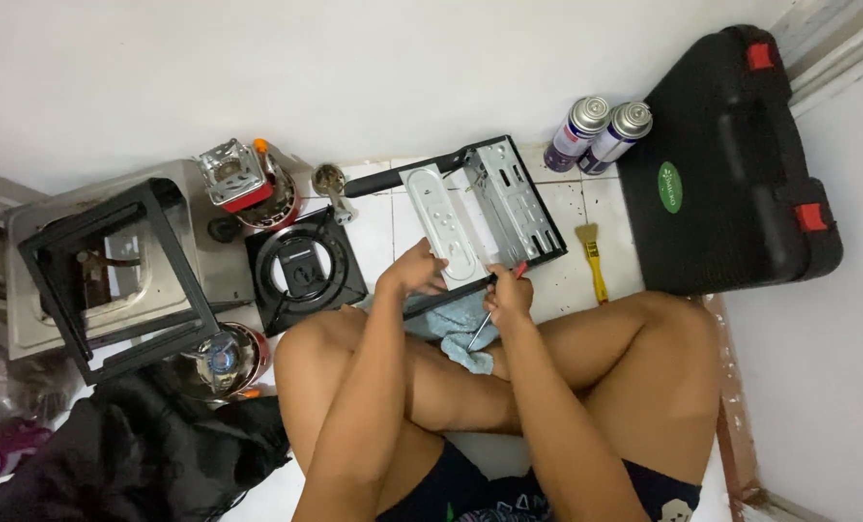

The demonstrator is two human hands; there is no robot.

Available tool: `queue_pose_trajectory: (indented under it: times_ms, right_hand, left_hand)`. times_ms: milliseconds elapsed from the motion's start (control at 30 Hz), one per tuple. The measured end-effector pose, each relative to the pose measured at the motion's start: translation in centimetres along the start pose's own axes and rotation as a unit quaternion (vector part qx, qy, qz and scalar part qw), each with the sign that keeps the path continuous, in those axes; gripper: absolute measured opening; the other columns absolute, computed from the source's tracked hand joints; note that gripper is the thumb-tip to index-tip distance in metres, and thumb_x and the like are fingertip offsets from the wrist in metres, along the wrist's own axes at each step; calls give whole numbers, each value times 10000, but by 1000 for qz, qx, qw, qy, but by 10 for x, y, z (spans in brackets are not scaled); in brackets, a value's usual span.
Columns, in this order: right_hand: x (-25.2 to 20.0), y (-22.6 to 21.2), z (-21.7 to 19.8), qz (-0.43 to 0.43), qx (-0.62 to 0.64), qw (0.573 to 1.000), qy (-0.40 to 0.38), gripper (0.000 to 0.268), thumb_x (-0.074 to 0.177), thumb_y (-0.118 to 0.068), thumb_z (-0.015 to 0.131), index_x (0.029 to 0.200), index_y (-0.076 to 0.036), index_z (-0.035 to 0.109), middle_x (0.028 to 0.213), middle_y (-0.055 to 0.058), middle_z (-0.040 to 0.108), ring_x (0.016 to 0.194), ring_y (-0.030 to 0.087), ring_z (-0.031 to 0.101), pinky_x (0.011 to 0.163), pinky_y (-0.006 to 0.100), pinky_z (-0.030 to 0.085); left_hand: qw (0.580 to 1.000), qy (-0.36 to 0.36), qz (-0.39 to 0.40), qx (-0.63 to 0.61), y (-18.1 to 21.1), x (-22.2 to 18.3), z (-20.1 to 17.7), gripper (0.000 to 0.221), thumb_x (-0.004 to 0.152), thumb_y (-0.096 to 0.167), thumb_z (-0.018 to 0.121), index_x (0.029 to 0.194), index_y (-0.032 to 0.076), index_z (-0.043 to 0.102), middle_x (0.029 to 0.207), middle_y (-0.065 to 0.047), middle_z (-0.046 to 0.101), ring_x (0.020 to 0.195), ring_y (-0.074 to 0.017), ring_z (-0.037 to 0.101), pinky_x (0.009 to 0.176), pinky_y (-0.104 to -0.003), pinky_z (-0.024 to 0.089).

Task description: The person is disassembling a metal frame from a portable stove and cleaning the bottom plate using a screwdriver and a cloth.

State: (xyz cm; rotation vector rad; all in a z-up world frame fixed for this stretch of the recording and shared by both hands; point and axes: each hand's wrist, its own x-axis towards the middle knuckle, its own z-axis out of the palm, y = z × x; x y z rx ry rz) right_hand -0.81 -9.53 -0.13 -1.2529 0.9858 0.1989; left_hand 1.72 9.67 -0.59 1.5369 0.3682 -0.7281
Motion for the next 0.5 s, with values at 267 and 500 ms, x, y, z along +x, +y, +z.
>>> queue_pose_trajectory:
  times_ms: [267, 500]
  right_hand:
    - [16, 4, -1, 48, 46, 998, -4, 239, 770, -100, 766, 838, 41, 585, 579, 117, 519, 365, 133, 390, 308, 301, 276]
    - [13, 14, 9, 81, 83, 993, 2, 222, 828, -130, 746, 873, 16, 584, 599, 136, 596, 331, 124, 351, 305, 313, 267]
  left_hand:
    - [999, -3, 17, 37, 42, -23, 5, 866, 985, 221, 663, 1632, -13, 138, 1500, -332, 466, 1115, -437, 691, 957, -525, 584]
    - [974, 52, 70, 208, 39, 2, -4, 661, 1006, 223, 629, 1535, -87, 384, 1425, -334, 558, 1248, -433, 621, 1060, -506, 525]
